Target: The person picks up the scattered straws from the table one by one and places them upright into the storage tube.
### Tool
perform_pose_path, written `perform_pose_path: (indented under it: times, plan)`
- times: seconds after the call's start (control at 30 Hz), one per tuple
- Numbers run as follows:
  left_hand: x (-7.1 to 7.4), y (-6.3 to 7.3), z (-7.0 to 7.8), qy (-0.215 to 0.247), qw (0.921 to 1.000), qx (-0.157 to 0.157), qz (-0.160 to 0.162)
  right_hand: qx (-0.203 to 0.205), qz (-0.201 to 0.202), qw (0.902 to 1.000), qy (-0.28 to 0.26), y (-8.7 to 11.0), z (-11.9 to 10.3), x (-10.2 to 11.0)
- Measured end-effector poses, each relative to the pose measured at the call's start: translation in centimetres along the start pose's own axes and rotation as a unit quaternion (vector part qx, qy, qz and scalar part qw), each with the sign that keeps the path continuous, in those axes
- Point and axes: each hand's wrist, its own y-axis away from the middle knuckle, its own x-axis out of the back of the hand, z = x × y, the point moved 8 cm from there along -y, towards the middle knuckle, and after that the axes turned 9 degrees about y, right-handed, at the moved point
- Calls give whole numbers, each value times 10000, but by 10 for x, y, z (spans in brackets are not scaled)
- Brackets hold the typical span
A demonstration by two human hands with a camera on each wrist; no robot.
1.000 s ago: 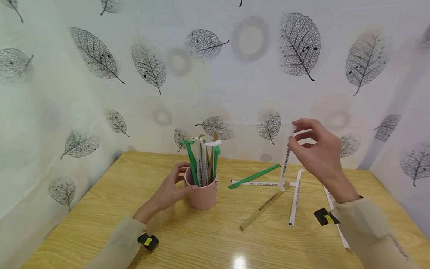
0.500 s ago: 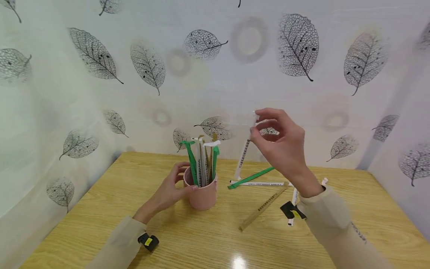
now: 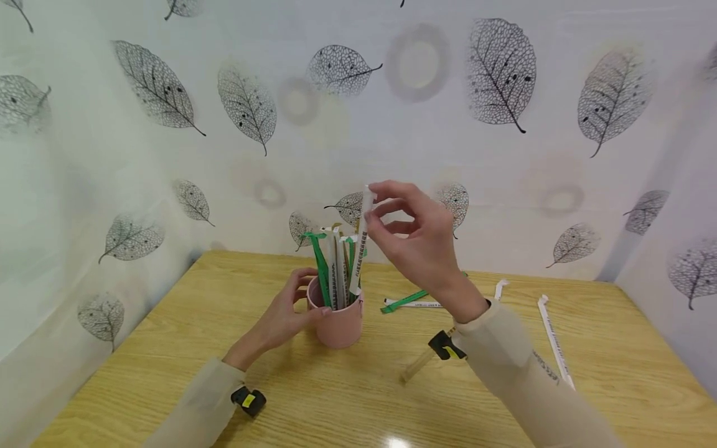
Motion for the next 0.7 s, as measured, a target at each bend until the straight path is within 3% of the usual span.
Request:
perform_pose_path:
  times: [0.2, 0.7]
  plan:
    - [0, -1, -3, 14, 10000, -12, -25, -47, -423, 9987, 273, 8, 9, -15]
    - [1, 0, -2, 133, 9999, 7, 9, 58, -920, 9938, 628, 31, 22, -41]
